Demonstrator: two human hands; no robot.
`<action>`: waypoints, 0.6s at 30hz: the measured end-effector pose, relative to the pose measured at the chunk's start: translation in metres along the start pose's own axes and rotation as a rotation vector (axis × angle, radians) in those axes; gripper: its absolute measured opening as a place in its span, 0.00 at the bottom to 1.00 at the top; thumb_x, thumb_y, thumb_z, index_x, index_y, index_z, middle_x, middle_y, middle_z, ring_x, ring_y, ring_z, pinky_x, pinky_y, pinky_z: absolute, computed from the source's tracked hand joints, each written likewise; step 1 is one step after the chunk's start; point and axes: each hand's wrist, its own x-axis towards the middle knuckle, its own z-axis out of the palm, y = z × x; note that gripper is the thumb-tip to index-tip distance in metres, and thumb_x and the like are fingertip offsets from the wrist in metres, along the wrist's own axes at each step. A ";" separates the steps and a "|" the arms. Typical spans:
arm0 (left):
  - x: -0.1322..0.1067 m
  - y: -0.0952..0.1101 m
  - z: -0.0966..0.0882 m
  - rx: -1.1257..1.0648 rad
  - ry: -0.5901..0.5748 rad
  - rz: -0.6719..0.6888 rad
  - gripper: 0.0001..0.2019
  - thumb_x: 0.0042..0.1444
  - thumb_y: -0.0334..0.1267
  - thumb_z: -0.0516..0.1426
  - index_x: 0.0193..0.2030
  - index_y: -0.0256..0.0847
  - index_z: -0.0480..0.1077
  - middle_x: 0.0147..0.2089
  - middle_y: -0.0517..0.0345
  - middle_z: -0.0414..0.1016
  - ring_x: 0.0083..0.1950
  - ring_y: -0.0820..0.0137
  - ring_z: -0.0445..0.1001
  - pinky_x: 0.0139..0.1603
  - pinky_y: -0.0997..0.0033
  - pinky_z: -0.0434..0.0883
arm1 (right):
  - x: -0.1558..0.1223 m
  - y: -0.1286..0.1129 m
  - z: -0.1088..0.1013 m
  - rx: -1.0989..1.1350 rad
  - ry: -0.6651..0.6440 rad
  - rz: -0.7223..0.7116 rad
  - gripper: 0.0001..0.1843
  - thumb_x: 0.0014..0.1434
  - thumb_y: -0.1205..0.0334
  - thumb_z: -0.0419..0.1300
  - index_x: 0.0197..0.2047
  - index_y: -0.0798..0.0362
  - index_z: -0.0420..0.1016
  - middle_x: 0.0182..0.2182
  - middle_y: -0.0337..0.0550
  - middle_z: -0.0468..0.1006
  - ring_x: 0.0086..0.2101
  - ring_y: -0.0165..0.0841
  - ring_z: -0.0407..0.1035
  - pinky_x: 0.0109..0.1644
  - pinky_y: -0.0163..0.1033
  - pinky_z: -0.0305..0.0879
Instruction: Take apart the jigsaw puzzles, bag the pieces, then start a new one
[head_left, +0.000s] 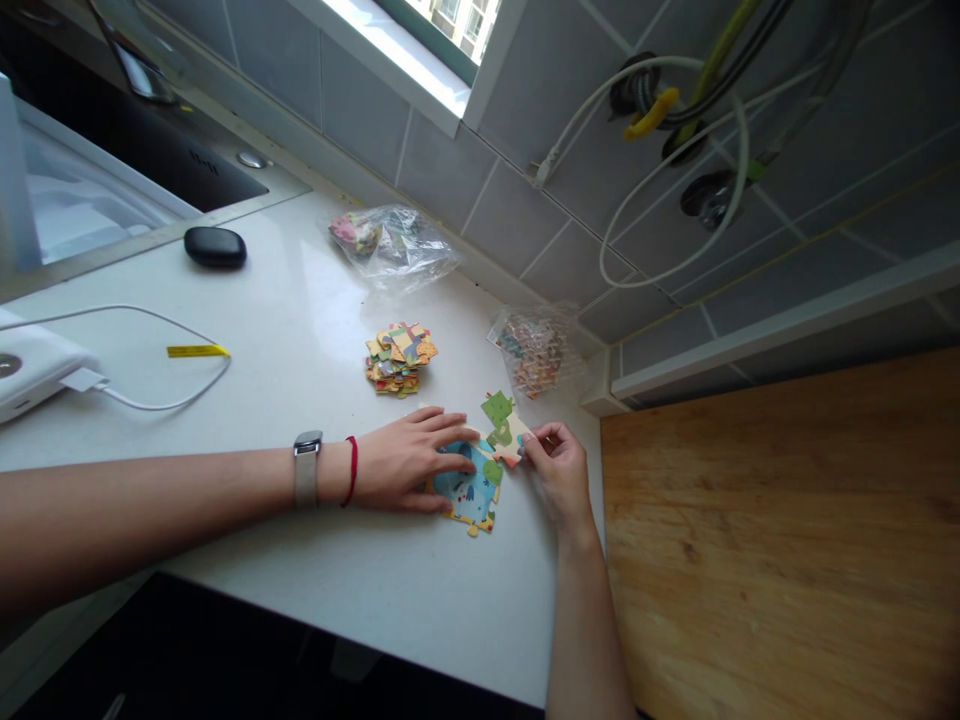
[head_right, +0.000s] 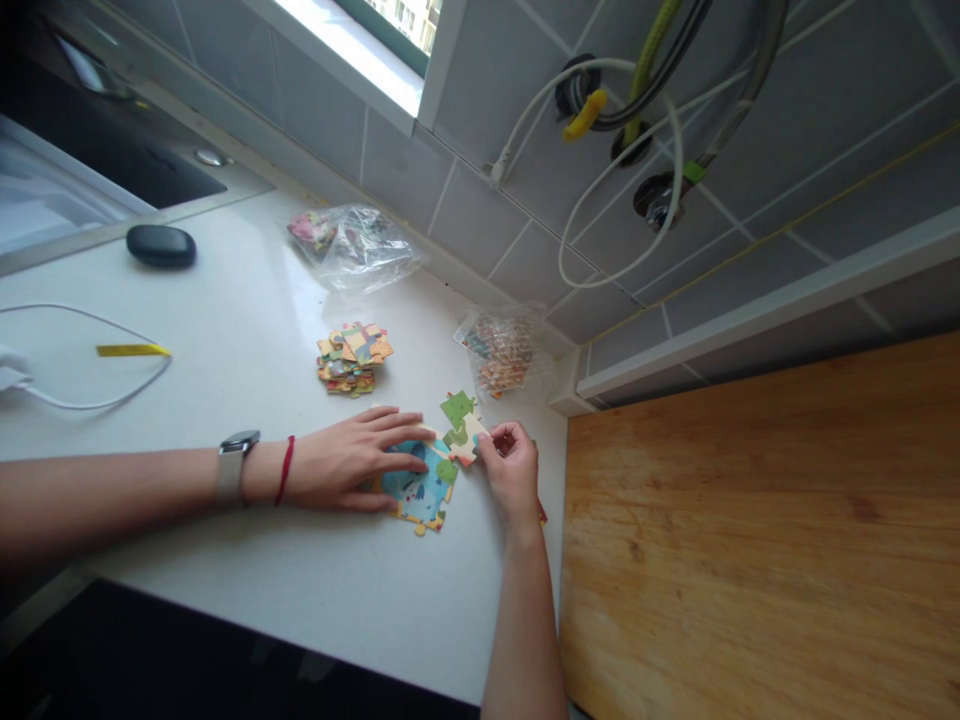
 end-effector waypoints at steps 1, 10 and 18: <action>0.000 0.000 0.000 0.001 0.003 -0.006 0.22 0.64 0.53 0.61 0.61 0.47 0.74 0.71 0.47 0.67 0.72 0.44 0.64 0.70 0.44 0.62 | 0.000 0.000 -0.001 -0.007 -0.023 -0.008 0.17 0.51 0.52 0.72 0.34 0.49 0.68 0.30 0.35 0.73 0.30 0.32 0.69 0.35 0.36 0.68; 0.001 -0.001 0.001 0.024 0.023 -0.055 0.22 0.63 0.52 0.62 0.60 0.46 0.74 0.71 0.47 0.68 0.72 0.44 0.63 0.70 0.44 0.62 | -0.008 -0.009 0.001 -0.227 -0.289 -0.062 0.29 0.57 0.54 0.69 0.61 0.50 0.73 0.27 0.32 0.66 0.28 0.31 0.62 0.34 0.37 0.61; 0.000 -0.002 0.002 0.010 0.046 -0.044 0.22 0.62 0.51 0.63 0.60 0.47 0.74 0.70 0.48 0.69 0.71 0.45 0.64 0.69 0.45 0.63 | -0.006 -0.008 -0.007 -0.207 -0.337 0.012 0.20 0.55 0.50 0.71 0.46 0.52 0.79 0.26 0.33 0.67 0.27 0.31 0.62 0.32 0.37 0.59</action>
